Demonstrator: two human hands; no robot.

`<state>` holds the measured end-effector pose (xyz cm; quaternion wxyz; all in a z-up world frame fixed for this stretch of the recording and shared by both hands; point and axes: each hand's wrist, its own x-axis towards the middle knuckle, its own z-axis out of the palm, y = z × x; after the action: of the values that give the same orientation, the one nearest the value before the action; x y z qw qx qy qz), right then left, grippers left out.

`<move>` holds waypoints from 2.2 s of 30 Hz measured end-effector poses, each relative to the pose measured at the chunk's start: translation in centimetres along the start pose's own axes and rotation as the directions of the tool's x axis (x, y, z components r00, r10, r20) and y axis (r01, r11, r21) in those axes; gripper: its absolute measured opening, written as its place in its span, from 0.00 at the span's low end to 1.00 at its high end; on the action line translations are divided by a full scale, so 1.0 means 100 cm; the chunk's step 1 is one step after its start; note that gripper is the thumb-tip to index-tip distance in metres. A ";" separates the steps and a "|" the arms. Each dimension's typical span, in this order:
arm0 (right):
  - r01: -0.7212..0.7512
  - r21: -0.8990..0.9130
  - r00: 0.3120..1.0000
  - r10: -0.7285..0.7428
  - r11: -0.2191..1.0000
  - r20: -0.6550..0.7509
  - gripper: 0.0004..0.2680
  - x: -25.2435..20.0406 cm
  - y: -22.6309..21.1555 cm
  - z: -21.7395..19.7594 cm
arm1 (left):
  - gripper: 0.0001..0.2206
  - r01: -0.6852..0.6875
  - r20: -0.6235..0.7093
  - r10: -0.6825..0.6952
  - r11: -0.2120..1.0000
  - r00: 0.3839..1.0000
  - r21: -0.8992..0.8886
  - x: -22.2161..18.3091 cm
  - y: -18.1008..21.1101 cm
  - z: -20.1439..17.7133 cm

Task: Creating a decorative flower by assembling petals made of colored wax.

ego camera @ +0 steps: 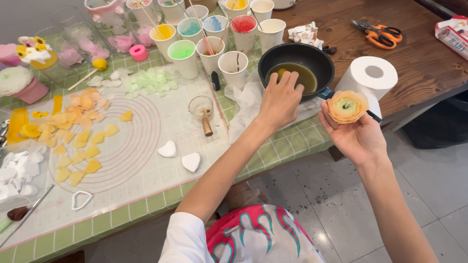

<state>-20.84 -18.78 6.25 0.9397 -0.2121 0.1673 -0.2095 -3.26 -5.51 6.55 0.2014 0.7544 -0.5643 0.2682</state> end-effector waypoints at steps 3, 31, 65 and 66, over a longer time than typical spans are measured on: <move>0.000 -0.013 1.000 0.000 1.000 -0.015 0.17 -0.001 -0.003 -0.010 | 0.11 0.004 0.003 -0.004 1.000 1.000 0.022 -0.003 -0.002 0.007; 0.014 -0.082 1.000 -0.013 0.997 0.017 0.16 0.001 -0.004 -0.008 | 0.11 0.007 0.140 -0.008 1.000 0.990 0.008 0.013 -0.037 0.008; -0.435 -0.473 0.645 0.632 0.766 0.430 0.20 0.042 0.223 0.123 | 0.11 0.280 0.031 -0.555 0.370 0.831 -0.886 -0.190 -0.161 -0.151; -0.397 -0.502 0.655 0.620 0.768 0.432 0.20 0.045 0.237 0.137 | 0.13 0.238 0.021 -0.567 0.312 0.824 -0.920 -0.192 -0.166 -0.155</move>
<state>-3.87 3.10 5.81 0.9081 -0.3781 -0.0351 0.1767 5.72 22.83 6.39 0.7147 0.5943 -0.3684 -0.0191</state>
